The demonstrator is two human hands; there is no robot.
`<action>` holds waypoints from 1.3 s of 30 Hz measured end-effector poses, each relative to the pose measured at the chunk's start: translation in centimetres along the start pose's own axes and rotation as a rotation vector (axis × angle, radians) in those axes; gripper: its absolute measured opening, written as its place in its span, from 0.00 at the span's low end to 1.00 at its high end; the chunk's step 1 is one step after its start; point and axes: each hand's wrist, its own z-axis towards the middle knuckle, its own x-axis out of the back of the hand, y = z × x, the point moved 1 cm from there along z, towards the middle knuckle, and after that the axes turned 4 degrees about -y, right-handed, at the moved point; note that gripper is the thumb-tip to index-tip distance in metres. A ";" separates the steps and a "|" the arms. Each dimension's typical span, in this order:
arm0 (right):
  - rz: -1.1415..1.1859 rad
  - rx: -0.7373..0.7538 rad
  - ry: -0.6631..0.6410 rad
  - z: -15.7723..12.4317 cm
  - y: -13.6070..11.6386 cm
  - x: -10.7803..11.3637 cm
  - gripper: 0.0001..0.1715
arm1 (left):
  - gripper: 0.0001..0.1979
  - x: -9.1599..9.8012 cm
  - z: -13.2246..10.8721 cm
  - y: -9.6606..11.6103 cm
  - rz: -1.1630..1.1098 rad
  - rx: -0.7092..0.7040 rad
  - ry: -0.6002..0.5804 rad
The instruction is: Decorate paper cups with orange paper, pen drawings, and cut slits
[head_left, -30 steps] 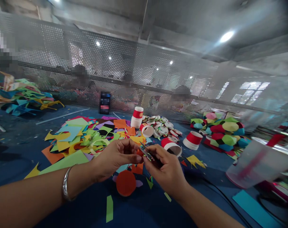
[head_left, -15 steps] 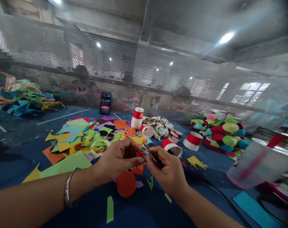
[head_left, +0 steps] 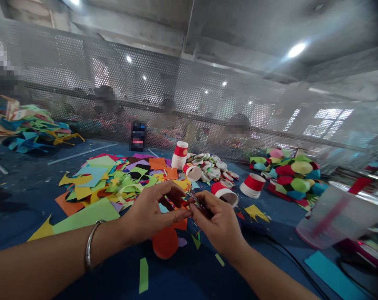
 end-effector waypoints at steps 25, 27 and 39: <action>0.221 -0.101 -0.055 0.4 -0.1 0.4 0.09 | 0.09 0.7 0.6 -1.7 -0.261 0.151 -0.076; 0.222 -0.099 -0.067 0.4 -0.2 0.4 0.09 | 0.08 0.7 0.8 -1.7 -0.299 0.154 -0.080; 0.182 -0.081 -0.114 0.2 0.1 0.2 0.08 | 0.06 0.4 0.3 -1.5 -0.037 0.109 0.002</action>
